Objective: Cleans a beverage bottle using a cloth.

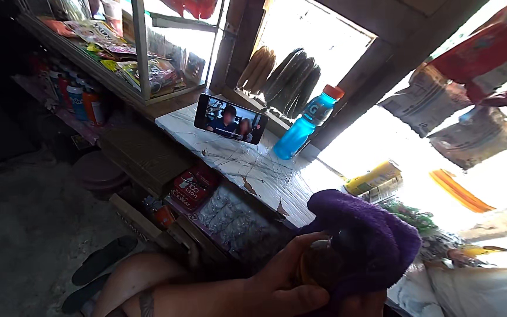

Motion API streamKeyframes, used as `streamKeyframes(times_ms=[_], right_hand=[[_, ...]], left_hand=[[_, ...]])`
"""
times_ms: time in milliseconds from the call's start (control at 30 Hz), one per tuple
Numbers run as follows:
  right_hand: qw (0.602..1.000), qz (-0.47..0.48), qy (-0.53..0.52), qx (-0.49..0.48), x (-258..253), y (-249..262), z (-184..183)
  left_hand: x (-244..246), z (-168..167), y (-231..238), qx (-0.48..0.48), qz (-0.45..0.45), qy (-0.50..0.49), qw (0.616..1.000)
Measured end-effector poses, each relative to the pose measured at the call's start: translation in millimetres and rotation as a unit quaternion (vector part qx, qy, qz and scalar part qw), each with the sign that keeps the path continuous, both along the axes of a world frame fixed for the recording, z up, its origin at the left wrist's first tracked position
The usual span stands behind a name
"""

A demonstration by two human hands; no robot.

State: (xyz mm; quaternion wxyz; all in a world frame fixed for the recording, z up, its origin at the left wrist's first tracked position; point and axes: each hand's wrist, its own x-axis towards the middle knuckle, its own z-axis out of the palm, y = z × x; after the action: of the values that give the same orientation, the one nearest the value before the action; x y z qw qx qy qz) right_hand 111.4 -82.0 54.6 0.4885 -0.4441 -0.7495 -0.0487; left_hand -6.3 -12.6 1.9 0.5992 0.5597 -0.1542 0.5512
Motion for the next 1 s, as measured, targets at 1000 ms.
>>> streamKeyframes(times_ms=[1000], right_hand=[[0.999,-0.036,-0.014,0.031,-24,13,-32]], left_hand=[[-12,3,14,-0.014,0.193,-0.007,0.981]])
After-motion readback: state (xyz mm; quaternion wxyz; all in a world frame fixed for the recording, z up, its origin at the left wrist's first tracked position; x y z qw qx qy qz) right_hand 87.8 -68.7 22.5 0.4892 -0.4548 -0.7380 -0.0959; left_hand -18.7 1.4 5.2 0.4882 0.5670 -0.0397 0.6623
